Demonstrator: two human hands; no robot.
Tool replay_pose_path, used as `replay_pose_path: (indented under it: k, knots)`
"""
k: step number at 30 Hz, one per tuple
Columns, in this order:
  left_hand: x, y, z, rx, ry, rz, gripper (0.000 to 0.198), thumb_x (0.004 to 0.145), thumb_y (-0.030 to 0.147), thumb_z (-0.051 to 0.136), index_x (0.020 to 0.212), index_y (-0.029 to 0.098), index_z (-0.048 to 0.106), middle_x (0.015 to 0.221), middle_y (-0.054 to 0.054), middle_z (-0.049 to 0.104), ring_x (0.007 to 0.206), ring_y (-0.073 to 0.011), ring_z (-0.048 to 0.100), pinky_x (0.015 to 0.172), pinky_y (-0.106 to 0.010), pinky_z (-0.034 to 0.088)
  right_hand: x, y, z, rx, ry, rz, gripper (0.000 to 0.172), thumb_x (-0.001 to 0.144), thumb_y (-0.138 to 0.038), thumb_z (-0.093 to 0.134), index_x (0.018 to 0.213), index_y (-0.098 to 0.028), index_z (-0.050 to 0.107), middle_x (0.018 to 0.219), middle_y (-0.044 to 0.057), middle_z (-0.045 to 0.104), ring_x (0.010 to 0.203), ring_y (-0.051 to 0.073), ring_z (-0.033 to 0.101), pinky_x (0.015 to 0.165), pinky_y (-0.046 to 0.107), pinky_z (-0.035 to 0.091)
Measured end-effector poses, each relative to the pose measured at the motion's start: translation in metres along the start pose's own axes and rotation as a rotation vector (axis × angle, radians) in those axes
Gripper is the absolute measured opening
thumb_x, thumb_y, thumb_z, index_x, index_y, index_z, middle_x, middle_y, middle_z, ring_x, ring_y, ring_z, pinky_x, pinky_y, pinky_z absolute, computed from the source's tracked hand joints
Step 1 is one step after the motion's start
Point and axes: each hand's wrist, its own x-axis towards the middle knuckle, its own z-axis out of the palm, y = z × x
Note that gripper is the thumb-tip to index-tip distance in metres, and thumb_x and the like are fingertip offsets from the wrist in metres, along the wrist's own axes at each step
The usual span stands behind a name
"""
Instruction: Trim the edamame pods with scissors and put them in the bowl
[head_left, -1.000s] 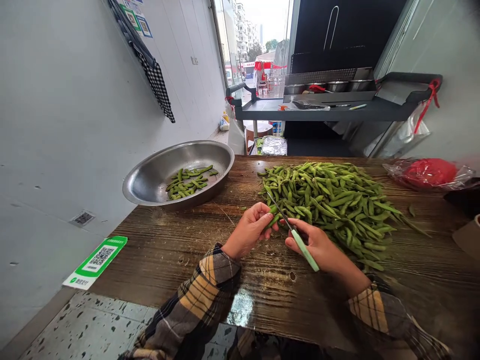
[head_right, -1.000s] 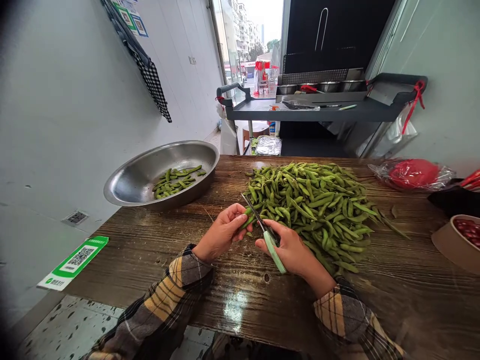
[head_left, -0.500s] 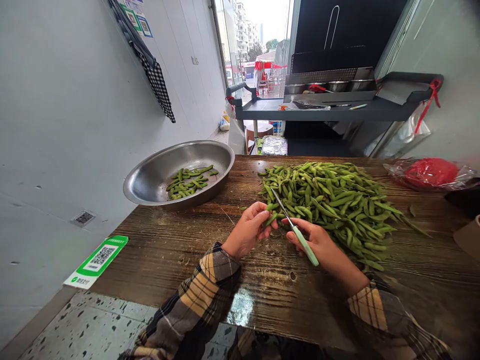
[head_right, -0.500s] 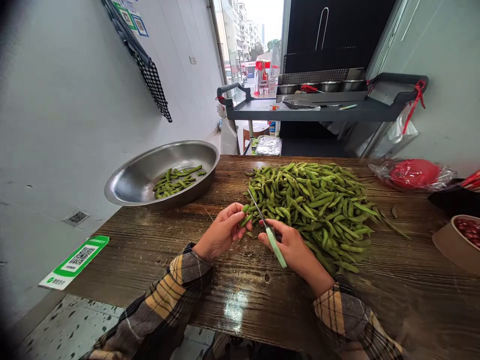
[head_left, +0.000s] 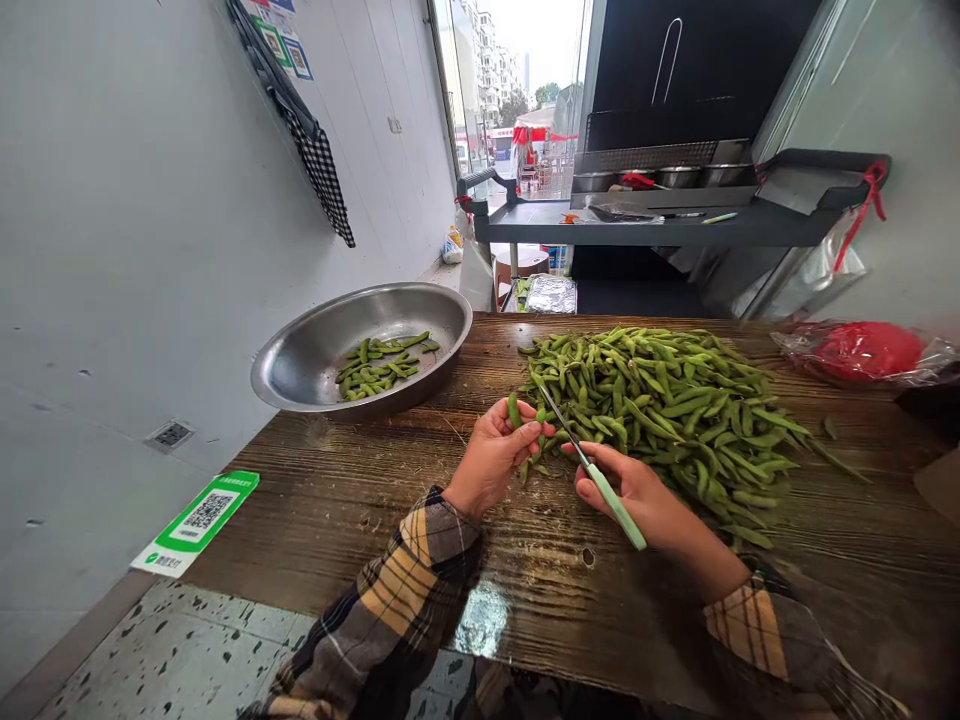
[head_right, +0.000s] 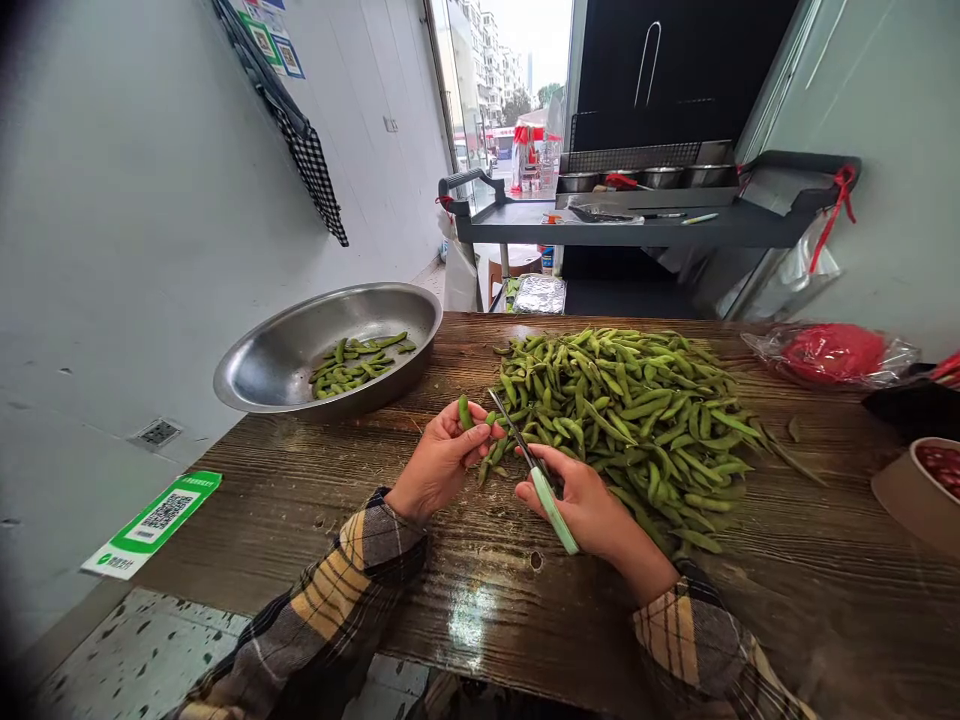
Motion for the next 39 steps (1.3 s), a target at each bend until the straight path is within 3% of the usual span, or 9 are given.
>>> replay_pose_path:
  k: [5,12,16,22,26,29,32,36,39]
  knots:
    - [-0.003,0.001,0.004,0.108,0.018,0.018,0.028,0.07,0.025,0.077,0.084,0.014,0.056,0.071,0.0,0.066,0.062,-0.0075,0.059,0.051,-0.015,0.039,-0.001,-0.001,0.001,0.031,-0.052,-0.026,0.053,0.083,-0.04,0.062,0.128,-0.013,0.054,0.082,0.002,0.061,0.07,0.015,0.052,0.069,0.027,0.043]
    - [-0.005,0.0,0.006,0.164,0.004,0.04,0.027,0.07,0.026,0.077,0.083,0.014,0.057,0.07,-0.001,0.066,0.065,-0.0097,0.06,0.053,-0.017,0.04,0.001,0.003,0.0,-0.01,-0.004,-0.046,0.054,0.083,-0.046,0.062,0.125,-0.013,0.059,0.087,0.004,0.064,0.075,0.017,0.054,0.069,0.028,0.044]
    - [-0.003,-0.001,0.005,0.18,0.003,0.032,0.027,0.07,0.026,0.077,0.082,0.014,0.056,0.07,-0.002,0.066,0.06,-0.0084,0.057,0.053,-0.017,0.04,0.002,0.005,0.0,-0.031,0.037,-0.039,0.05,0.082,-0.048,0.063,0.118,-0.013,0.065,0.077,0.002,0.062,0.069,0.017,0.054,0.063,0.027,0.044]
    - [0.004,0.008,-0.009,0.033,0.03,0.018,0.032,0.076,0.022,0.066,0.106,0.017,0.055,0.074,0.002,0.061,0.053,-0.0055,0.052,0.046,-0.016,0.033,0.002,0.003,-0.001,0.087,0.125,0.023,0.052,0.081,-0.048,0.064,0.12,-0.014,0.062,0.065,-0.002,0.052,0.052,0.011,0.045,0.048,0.024,0.038]
    - [0.008,0.01,-0.016,0.019,0.076,-0.015,0.018,0.075,0.022,0.06,0.089,0.019,0.048,0.067,0.006,0.051,0.05,-0.0072,0.052,0.044,-0.018,0.034,0.004,0.006,-0.002,0.235,0.142,0.05,0.052,0.081,-0.049,0.062,0.121,-0.015,0.059,0.066,-0.004,0.047,0.052,0.01,0.042,0.048,0.024,0.04]
    - [0.011,0.004,-0.017,0.21,-0.012,-0.021,0.012,0.082,0.029,0.053,0.085,0.021,0.044,0.065,0.006,0.048,0.047,-0.0092,0.05,0.046,-0.021,0.037,0.005,0.008,-0.001,0.249,0.138,0.048,0.053,0.081,-0.05,0.063,0.121,-0.016,0.058,0.067,-0.004,0.048,0.052,0.01,0.043,0.048,0.024,0.04]
    - [0.013,-0.008,-0.019,0.659,-0.106,0.084,0.009,0.085,0.027,0.047,0.082,0.019,0.05,0.066,0.003,0.05,0.056,-0.0114,0.051,0.055,-0.024,0.04,0.005,0.009,-0.001,0.224,0.137,0.046,0.056,0.081,-0.051,0.063,0.123,-0.016,0.057,0.068,-0.003,0.05,0.051,0.01,0.044,0.048,0.025,0.04]
    - [0.013,-0.02,-0.02,1.266,-0.088,0.23,0.017,0.081,0.03,0.058,0.071,0.019,0.051,0.076,-0.002,0.056,0.075,-0.017,0.053,0.069,-0.028,0.039,0.004,0.008,-0.001,0.175,0.148,0.035,0.059,0.08,-0.054,0.063,0.124,-0.015,0.058,0.069,-0.003,0.052,0.051,0.01,0.045,0.049,0.025,0.041]
    - [0.009,-0.021,-0.02,1.418,-0.049,0.183,0.021,0.072,0.034,0.07,0.075,0.021,0.055,0.084,-0.005,0.059,0.081,-0.0205,0.055,0.07,-0.028,0.038,0.004,0.006,-0.001,0.15,0.146,0.036,0.06,0.08,-0.054,0.063,0.125,-0.015,0.058,0.069,-0.002,0.052,0.051,0.01,0.045,0.049,0.024,0.041]
